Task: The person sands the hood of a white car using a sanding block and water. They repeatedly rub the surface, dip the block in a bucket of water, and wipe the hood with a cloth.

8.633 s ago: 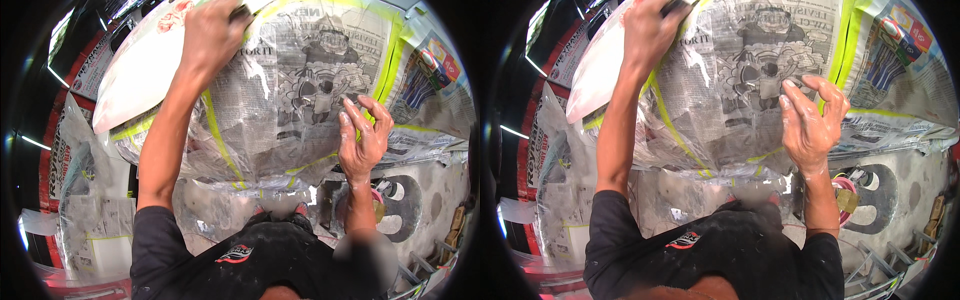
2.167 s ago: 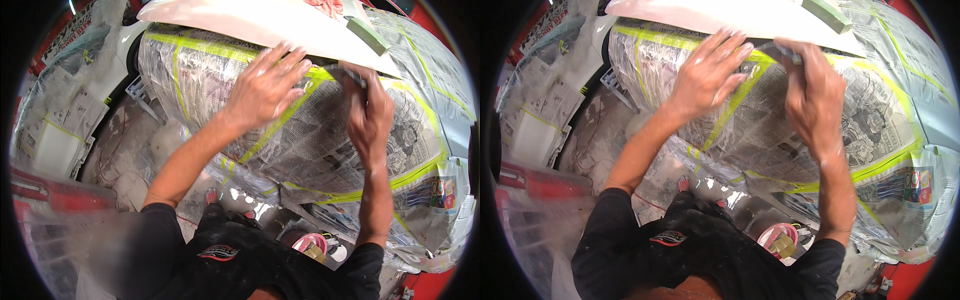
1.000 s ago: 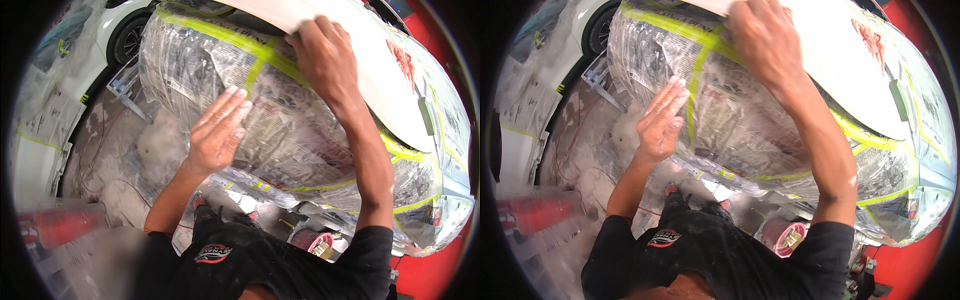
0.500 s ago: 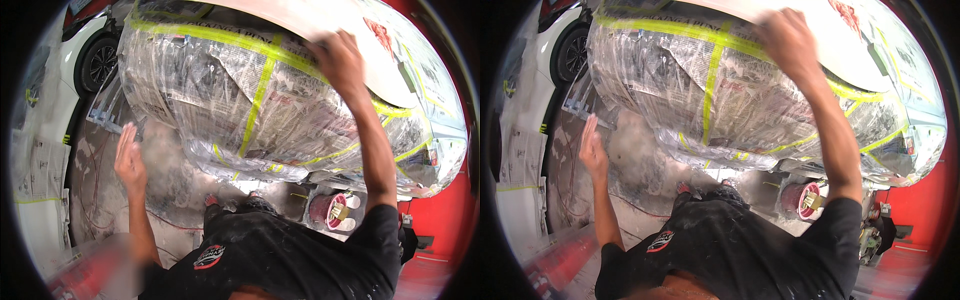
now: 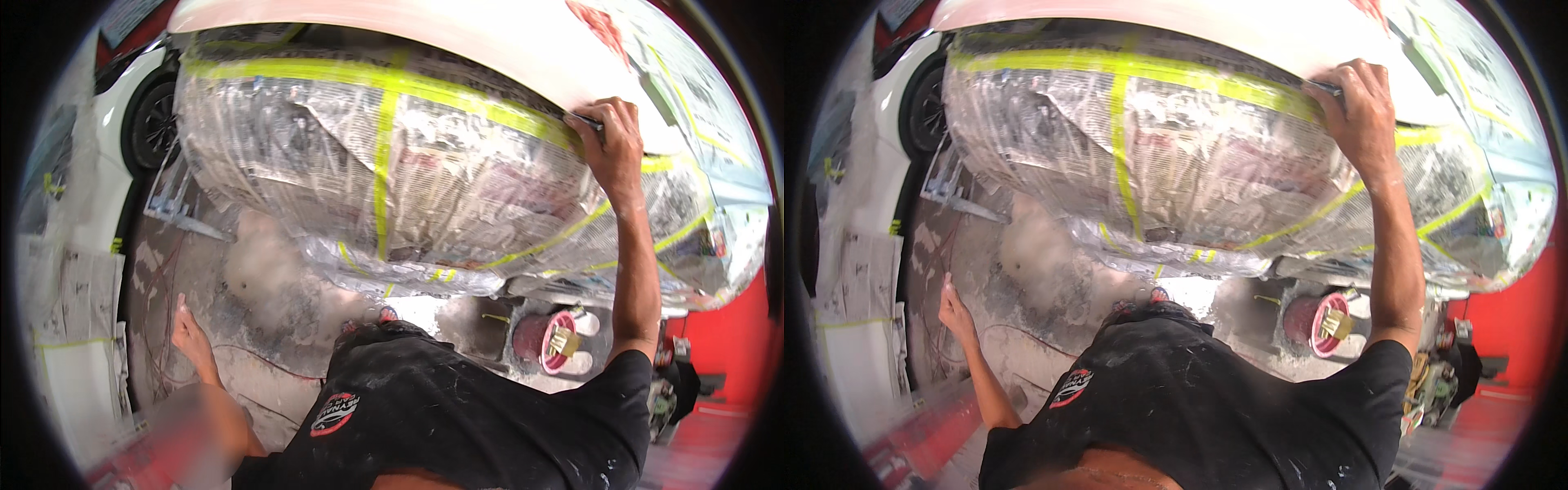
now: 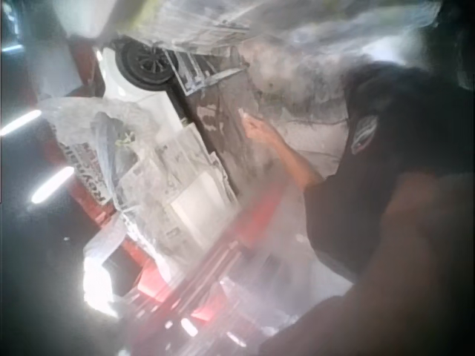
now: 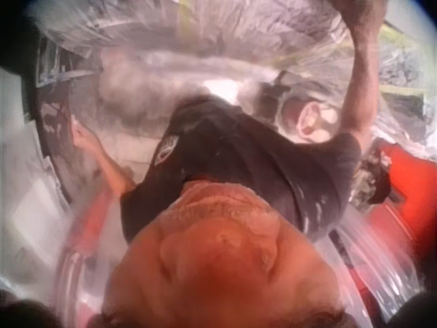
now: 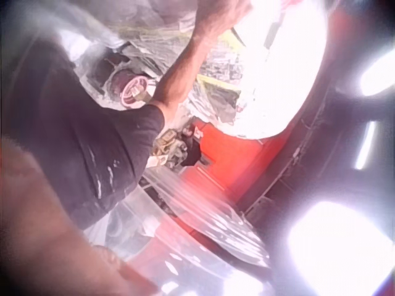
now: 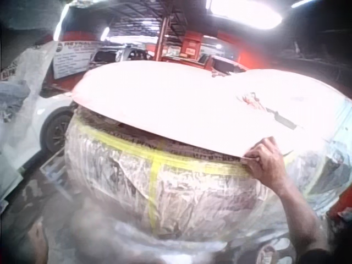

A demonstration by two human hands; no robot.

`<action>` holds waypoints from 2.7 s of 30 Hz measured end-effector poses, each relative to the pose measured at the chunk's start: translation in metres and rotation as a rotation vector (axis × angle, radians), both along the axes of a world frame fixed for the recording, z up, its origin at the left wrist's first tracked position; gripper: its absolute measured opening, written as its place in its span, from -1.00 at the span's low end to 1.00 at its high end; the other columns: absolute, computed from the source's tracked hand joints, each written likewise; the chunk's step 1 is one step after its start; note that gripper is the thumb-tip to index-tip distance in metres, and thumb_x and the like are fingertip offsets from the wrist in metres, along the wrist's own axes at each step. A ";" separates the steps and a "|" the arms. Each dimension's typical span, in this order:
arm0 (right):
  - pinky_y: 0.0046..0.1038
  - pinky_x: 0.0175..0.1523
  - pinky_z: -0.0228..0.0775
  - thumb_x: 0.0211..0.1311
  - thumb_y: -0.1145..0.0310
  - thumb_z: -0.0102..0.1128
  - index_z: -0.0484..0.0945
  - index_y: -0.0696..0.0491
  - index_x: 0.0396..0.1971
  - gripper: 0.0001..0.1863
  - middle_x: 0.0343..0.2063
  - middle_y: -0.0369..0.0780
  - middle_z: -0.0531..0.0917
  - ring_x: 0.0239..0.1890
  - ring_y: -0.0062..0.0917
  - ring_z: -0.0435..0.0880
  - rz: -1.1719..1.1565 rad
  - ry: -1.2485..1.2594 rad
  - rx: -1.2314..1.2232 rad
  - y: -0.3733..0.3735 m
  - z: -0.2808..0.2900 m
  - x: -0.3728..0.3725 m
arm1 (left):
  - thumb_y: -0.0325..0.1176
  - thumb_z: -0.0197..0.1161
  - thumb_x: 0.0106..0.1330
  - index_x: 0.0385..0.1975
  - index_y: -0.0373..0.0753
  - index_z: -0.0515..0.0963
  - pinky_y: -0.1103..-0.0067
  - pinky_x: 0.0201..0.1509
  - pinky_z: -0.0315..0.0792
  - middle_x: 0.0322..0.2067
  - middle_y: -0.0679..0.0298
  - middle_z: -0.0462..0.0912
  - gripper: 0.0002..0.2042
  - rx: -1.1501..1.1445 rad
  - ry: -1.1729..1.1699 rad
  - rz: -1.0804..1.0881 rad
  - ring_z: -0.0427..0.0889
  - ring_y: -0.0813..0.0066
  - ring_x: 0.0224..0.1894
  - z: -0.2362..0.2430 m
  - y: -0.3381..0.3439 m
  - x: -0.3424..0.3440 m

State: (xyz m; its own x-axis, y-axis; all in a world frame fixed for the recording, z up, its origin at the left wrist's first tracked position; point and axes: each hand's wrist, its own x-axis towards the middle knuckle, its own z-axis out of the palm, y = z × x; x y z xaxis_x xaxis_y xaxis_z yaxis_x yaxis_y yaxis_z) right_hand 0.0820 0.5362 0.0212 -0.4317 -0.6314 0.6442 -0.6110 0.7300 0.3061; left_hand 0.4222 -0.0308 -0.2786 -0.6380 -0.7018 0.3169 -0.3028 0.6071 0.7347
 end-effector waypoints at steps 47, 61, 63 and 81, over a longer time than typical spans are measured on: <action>-0.22 -0.09 0.50 0.23 0.31 0.41 0.67 0.08 -0.37 -0.84 -0.43 -0.17 0.64 -0.25 -0.21 0.62 0.083 0.087 -0.032 -0.522 -0.018 -0.071 | -0.38 0.16 0.53 -0.08 -0.44 0.69 0.41 0.17 0.55 -0.03 0.02 0.77 -0.75 -0.006 0.405 -0.636 0.75 0.19 0.02 0.102 -0.215 -0.242; -0.12 0.01 0.57 0.34 0.36 0.26 0.63 0.17 -0.28 -0.83 -0.19 -0.04 0.73 -0.06 -0.07 0.66 -0.272 -0.049 0.030 -0.651 -0.006 -0.111 | -0.39 0.19 0.49 -0.12 -0.43 0.69 0.42 0.09 0.58 -0.08 0.02 0.78 -0.77 0.282 0.313 -0.588 0.77 0.21 -0.03 0.027 -0.308 -0.245; -0.10 0.00 0.57 0.35 0.33 0.25 0.63 0.18 -0.29 -0.81 -0.20 -0.04 0.72 -0.07 -0.07 0.66 -0.279 0.000 0.058 -0.675 -0.008 -0.134 | -0.40 0.17 0.50 -0.13 -0.43 0.69 0.42 0.08 0.59 -0.10 0.03 0.79 -0.77 0.353 0.335 -0.649 0.77 0.19 -0.02 0.017 -0.324 -0.269; 0.02 0.02 0.50 0.37 0.23 0.17 0.59 0.19 -0.21 -0.71 -0.17 0.09 0.68 -0.08 0.08 0.67 -0.389 -0.059 0.195 -0.775 -0.004 -0.260 | -0.43 0.18 0.48 -0.16 -0.40 0.70 0.41 0.03 0.58 -0.10 0.02 0.78 -0.81 0.528 0.308 -0.754 0.77 0.17 -0.06 0.006 -0.433 -0.333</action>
State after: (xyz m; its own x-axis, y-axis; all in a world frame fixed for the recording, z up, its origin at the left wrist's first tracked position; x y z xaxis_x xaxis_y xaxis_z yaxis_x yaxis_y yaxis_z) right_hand -0.1778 -0.2389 0.0174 -0.6940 -0.5222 0.4956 -0.3230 0.8411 0.4338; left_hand 0.0891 -0.4635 -0.2723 -0.9203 -0.2426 0.3070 0.2822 0.1322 0.9502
